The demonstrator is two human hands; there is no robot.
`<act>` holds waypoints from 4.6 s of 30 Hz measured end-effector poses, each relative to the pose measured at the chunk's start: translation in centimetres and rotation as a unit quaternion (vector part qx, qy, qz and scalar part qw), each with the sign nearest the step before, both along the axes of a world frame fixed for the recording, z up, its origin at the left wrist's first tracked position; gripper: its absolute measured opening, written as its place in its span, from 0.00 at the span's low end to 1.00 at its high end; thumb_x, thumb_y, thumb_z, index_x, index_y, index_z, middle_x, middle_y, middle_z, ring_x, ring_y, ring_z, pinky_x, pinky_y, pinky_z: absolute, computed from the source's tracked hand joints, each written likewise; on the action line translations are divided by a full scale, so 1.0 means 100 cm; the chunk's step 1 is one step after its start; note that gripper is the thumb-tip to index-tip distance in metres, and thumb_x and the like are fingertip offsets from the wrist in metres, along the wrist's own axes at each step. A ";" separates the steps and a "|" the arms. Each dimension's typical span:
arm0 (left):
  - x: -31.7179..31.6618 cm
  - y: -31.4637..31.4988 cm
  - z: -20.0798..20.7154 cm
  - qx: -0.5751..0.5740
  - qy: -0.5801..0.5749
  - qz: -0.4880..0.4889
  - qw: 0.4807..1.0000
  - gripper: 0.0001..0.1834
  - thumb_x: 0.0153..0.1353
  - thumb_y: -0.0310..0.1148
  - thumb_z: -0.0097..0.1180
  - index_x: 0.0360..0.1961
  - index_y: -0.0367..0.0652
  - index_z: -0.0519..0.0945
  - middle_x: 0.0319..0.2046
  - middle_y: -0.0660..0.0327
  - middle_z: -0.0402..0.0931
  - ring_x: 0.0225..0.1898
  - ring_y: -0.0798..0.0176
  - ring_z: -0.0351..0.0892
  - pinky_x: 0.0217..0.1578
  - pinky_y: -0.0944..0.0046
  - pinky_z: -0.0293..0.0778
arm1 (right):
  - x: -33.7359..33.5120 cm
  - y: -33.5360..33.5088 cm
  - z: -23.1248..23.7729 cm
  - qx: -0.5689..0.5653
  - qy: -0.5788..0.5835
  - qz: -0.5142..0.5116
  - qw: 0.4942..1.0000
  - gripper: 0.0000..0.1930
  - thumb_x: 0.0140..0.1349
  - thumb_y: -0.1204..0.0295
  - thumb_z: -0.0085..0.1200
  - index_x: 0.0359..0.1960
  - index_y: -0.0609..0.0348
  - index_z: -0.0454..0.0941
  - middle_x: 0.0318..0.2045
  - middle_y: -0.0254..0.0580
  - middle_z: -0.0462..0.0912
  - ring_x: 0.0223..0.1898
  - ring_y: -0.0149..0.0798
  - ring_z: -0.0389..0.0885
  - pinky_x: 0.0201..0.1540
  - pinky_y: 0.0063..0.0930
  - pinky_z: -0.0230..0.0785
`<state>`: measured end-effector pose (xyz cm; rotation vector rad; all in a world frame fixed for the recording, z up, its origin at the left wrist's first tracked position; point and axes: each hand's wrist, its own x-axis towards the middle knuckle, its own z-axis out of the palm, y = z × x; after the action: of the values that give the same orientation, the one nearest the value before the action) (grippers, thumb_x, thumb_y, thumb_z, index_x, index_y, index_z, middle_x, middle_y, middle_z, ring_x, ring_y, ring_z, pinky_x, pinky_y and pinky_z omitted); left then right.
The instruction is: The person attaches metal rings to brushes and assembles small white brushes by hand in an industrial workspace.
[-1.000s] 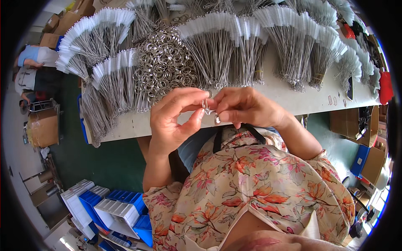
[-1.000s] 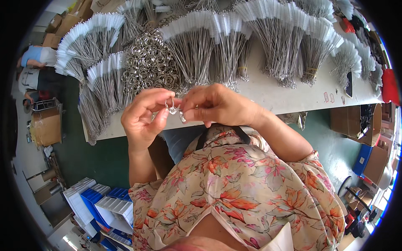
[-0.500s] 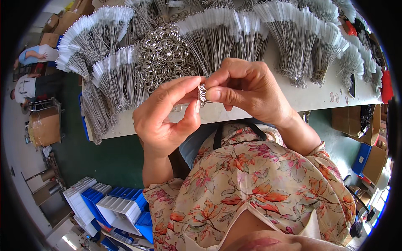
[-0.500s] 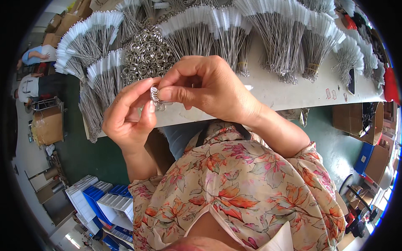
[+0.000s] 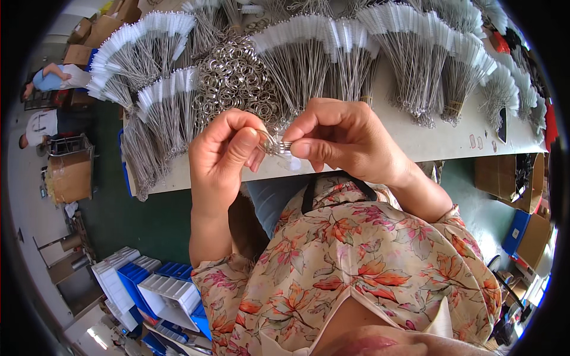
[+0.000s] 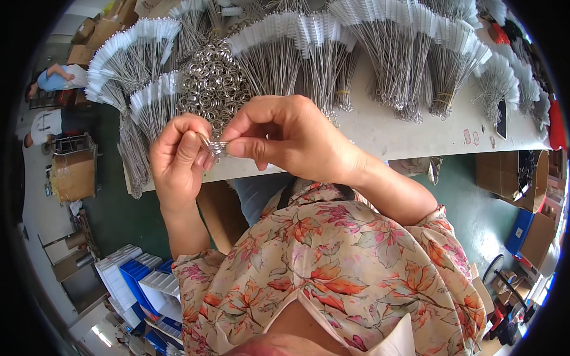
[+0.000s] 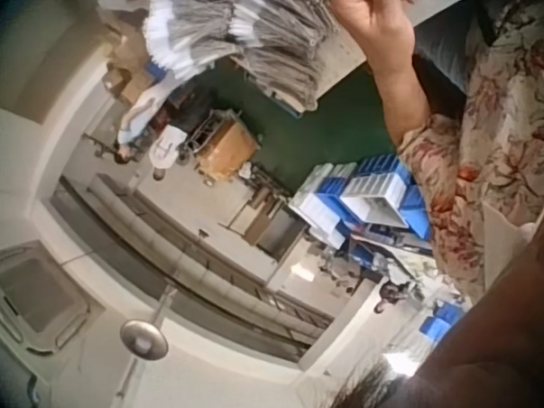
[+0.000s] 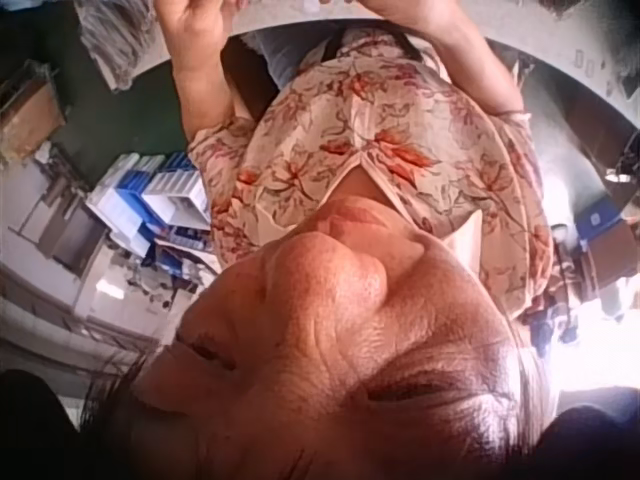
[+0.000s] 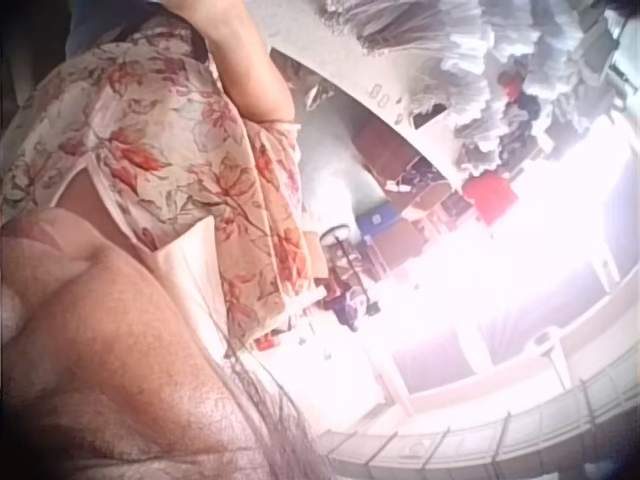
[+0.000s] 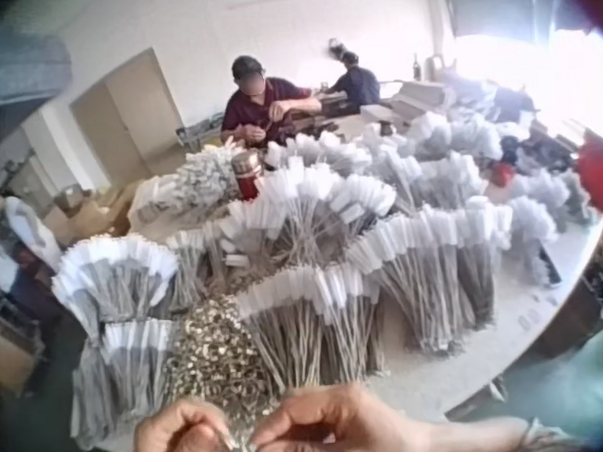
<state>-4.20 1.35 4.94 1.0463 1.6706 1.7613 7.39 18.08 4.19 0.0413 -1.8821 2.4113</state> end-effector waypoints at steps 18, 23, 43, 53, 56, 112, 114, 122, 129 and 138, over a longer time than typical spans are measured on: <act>0.000 -0.037 0.012 -0.050 0.175 0.101 0.978 0.07 0.62 0.28 0.50 0.33 0.36 0.76 0.31 0.57 0.77 0.36 0.67 0.76 0.40 0.68 0.71 | -0.028 -0.028 0.004 -0.021 0.006 0.053 0.998 0.07 0.58 0.76 0.54 0.36 0.66 0.76 0.31 0.35 0.76 0.28 0.24 0.75 0.29 0.17 0.70; -0.003 -0.041 -0.001 0.137 -0.050 0.128 0.981 0.09 0.61 0.30 0.52 0.32 0.33 0.76 0.33 0.56 0.77 0.38 0.61 0.78 0.44 0.64 0.70 | -0.040 -0.059 -0.008 0.024 0.097 -0.008 0.995 0.06 0.56 0.76 0.56 0.35 0.64 0.77 0.31 0.36 0.76 0.28 0.26 0.76 0.29 0.19 0.71; 0.007 -0.200 -0.069 -0.230 -0.020 0.372 0.899 0.07 0.60 0.29 0.51 0.31 0.35 0.77 0.30 0.60 0.78 0.23 0.71 0.75 0.28 0.72 0.72 | -0.040 -0.088 -0.115 0.282 -0.038 0.078 0.955 0.04 0.54 0.76 0.56 0.31 0.63 0.78 0.24 0.36 0.79 0.23 0.25 0.74 0.26 0.19 0.65; 0.022 -0.209 -0.400 -0.653 0.086 0.205 0.724 0.08 0.52 0.33 0.50 0.30 0.42 0.78 0.35 0.50 0.78 0.39 0.51 0.79 0.38 0.53 0.75 | -0.030 -0.101 -0.138 0.354 -0.056 0.088 0.930 0.04 0.53 0.78 0.57 0.31 0.62 0.78 0.25 0.37 0.80 0.24 0.26 0.76 0.25 0.17 0.66; 0.007 -0.194 -0.428 -0.668 0.109 0.091 0.730 0.10 0.53 0.35 0.50 0.34 0.44 0.79 0.36 0.52 0.78 0.41 0.49 0.78 0.41 0.53 0.74 | -0.035 -0.101 -0.141 0.373 -0.069 0.073 0.922 0.04 0.52 0.78 0.57 0.31 0.62 0.78 0.24 0.37 0.79 0.24 0.26 0.77 0.25 0.17 0.66; -0.338 0.080 -0.102 -0.373 0.360 0.250 0.818 0.16 0.52 0.39 0.57 0.19 0.35 0.74 0.17 0.51 0.75 0.22 0.50 0.74 0.27 0.57 0.68 | -0.189 0.195 0.075 0.406 0.240 -0.381 0.795 0.09 0.50 0.65 0.52 0.25 0.57 0.79 0.27 0.45 0.80 0.31 0.44 0.79 0.39 0.34 0.71; -0.325 0.089 -0.097 -0.371 0.322 0.248 0.835 0.15 0.53 0.37 0.56 0.19 0.36 0.73 0.17 0.53 0.75 0.22 0.55 0.74 0.27 0.59 0.67 | -0.141 0.251 0.089 0.478 0.112 -0.401 0.773 0.12 0.58 0.66 0.49 0.38 0.60 0.76 0.30 0.38 0.79 0.30 0.30 0.77 0.36 0.25 0.71; -0.331 0.087 -0.090 -0.264 0.287 0.295 0.873 0.08 0.53 0.32 0.55 0.23 0.38 0.75 0.18 0.59 0.78 0.23 0.63 0.77 0.29 0.64 0.70 | -0.102 0.399 -0.028 0.675 -0.145 -0.398 0.604 0.13 0.49 0.59 0.51 0.27 0.56 0.80 0.22 0.47 0.80 0.25 0.49 0.78 0.32 0.39 0.71; -0.245 0.123 -0.033 -0.006 0.332 0.394 0.857 0.05 0.57 0.31 0.51 0.28 0.41 0.72 0.23 0.56 0.74 0.26 0.57 0.74 0.29 0.61 0.69 | -0.073 0.483 -0.098 0.871 -0.239 -0.204 0.378 0.12 0.58 0.68 0.42 0.34 0.60 0.78 0.37 0.48 0.80 0.37 0.50 0.80 0.36 0.39 0.73; -0.113 0.006 -0.039 0.110 0.090 0.415 0.899 0.08 0.62 0.28 0.50 0.41 0.37 0.75 0.28 0.65 0.73 0.29 0.77 0.72 0.28 0.77 0.67 | -0.111 0.480 -0.076 0.654 -0.106 -0.448 0.600 0.17 0.56 0.57 0.49 0.37 0.56 0.75 0.35 0.49 0.79 0.39 0.50 0.77 0.42 0.43 0.67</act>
<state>-15.50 1.99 1.04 0.6093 2.2906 2.4782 -3.68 66.06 -3.46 -0.8588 -2.3701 0.1428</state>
